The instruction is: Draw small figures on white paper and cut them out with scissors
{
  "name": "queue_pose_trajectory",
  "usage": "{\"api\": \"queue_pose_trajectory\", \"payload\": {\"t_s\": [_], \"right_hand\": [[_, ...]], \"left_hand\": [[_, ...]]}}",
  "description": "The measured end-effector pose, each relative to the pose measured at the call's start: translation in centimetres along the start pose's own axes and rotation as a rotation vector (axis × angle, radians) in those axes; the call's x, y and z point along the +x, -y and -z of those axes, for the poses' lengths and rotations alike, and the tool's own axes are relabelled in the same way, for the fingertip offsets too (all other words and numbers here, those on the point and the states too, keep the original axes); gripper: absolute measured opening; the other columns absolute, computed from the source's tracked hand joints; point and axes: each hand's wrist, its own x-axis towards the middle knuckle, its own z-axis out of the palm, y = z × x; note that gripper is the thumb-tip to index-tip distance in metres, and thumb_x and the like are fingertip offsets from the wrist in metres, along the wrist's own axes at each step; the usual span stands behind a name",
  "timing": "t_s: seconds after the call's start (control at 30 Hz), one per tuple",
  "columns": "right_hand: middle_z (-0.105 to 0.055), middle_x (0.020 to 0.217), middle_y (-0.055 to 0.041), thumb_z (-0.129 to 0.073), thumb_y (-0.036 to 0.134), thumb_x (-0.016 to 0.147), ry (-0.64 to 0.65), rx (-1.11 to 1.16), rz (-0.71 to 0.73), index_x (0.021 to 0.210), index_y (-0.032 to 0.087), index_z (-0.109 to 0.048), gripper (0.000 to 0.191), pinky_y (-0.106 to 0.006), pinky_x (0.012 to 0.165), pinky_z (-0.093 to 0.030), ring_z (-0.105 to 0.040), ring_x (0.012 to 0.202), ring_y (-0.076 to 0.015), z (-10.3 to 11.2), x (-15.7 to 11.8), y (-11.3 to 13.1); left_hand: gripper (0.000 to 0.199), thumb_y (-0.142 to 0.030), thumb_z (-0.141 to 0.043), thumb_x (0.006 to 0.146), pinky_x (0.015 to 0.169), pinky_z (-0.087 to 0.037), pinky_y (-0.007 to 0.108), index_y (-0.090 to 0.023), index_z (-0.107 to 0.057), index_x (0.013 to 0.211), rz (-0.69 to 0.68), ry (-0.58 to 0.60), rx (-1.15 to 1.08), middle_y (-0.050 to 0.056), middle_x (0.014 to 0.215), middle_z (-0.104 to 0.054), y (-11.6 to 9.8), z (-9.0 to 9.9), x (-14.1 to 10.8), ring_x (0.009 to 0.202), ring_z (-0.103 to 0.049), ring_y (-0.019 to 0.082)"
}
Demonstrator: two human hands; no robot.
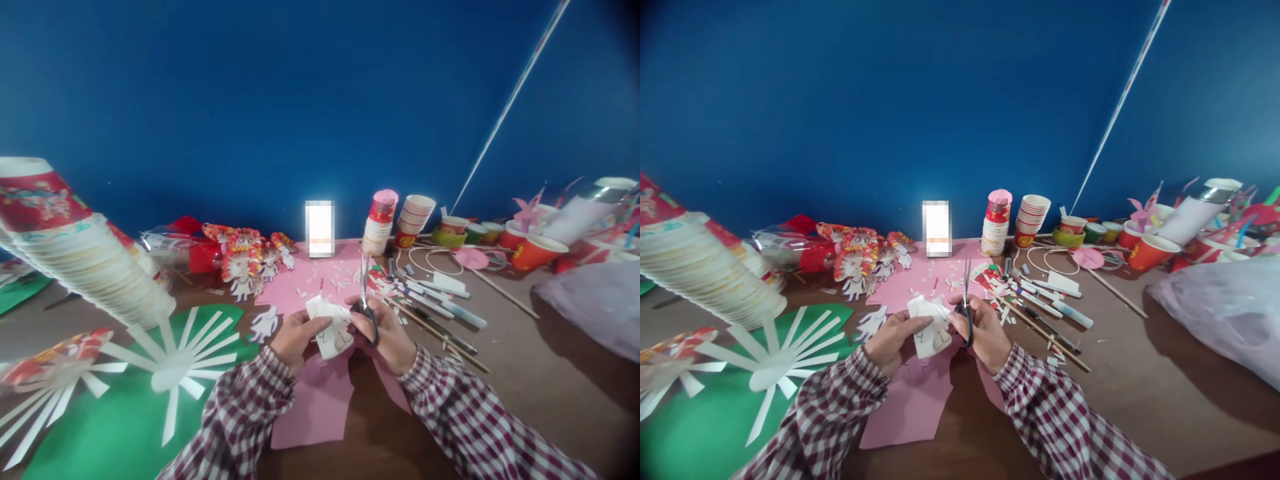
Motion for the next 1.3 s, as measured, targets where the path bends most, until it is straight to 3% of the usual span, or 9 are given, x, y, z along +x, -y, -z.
{"api": "queue_pose_trajectory", "payload": {"t_s": [0.17,0.3,0.63,0.9,1.03,1.17,1.3], "right_hand": [[-0.051,0.063,0.0055,-0.069,0.029,0.068,0.024,-0.003,-0.051,0.094,0.019,-0.054,0.032,-0.022,0.053,-0.045,-0.056,0.055,-0.0097,0.0,-0.1,-0.1],[-0.048,0.060,0.0074,-0.069,0.025,0.067,0.034,-0.026,-0.073,0.096,0.018,-0.054,0.033,-0.020,0.052,-0.042,-0.053,0.053,-0.0080,-0.2,-0.1,-0.1],[-0.046,0.063,0.0071,-0.068,0.026,0.068,-0.029,-0.139,0.002,0.099,0.019,-0.051,0.037,-0.023,0.056,-0.044,-0.052,0.056,-0.0095,0.0,0.1,-0.4],[-0.049,0.067,0.0051,-0.065,0.026,0.073,0.042,-0.274,0.093,0.106,0.020,-0.050,0.036,-0.023,0.056,-0.041,-0.049,0.060,-0.0103,0.3,0.0,-1.3],[-0.048,0.066,0.0042,-0.063,0.028,0.075,0.040,-0.415,0.114,0.103,0.019,-0.053,0.031,-0.021,0.052,-0.037,-0.045,0.058,-0.0098,0.3,-0.2,-0.9],[-0.050,0.068,0.0021,-0.064,0.031,0.075,0.132,-0.544,0.068,0.097,0.018,-0.057,0.027,-0.022,0.054,-0.037,-0.046,0.061,-0.0116,0.3,-0.5,-0.4],[-0.046,0.064,0.0028,-0.061,0.035,0.077,0.202,-0.572,0.043,0.095,0.017,-0.058,0.026,-0.022,0.051,-0.034,-0.041,0.056,-0.0105,0.2,-0.6,-0.2]], "left_hand": [[0.036,-0.029,-0.075,0.058,0.055,-0.050,0.031,-0.008,-0.064,0.085,-0.022,0.042,0.044,0.010,0.067,-0.067,0.5,0.4,0.7,0.057,-0.062,0.019],[0.036,-0.032,-0.074,0.058,0.049,-0.046,0.026,-0.010,-0.063,0.085,-0.057,0.009,0.089,0.008,0.065,-0.066,0.7,0.6,1.0,0.053,-0.060,0.016],[0.043,-0.026,-0.078,0.052,0.056,-0.049,0.029,-0.011,-0.062,0.089,-0.012,-0.037,0.083,0.008,0.072,-0.067,0.3,-0.6,-0.1,0.060,-0.062,0.018],[0.037,-0.022,-0.079,0.051,0.054,-0.049,0.025,-0.008,-0.064,0.082,-0.084,-0.081,0.042,0.005,0.066,-0.066,0.0,-0.6,0.1,0.055,-0.059,0.013],[0.033,-0.018,-0.078,0.051,0.056,-0.049,0.024,-0.011,-0.064,0.081,-0.165,-0.168,-0.033,0.003,0.068,-0.066,-0.6,-0.1,0.4,0.057,-0.059,0.012],[0.026,-0.015,-0.076,0.052,0.053,-0.046,0.021,-0.012,-0.062,0.073,-0.273,-0.282,-0.134,0.000,0.060,-0.063,-1.5,0.5,0.5,0.053,-0.057,0.009],[0.023,-0.014,-0.075,0.053,0.053,-0.047,0.021,-0.012,-0.061,0.071,-0.289,-0.323,-0.186,-0.001,0.058,-0.062,-2.1,0.6,0.3,0.053,-0.057,0.009]]}}
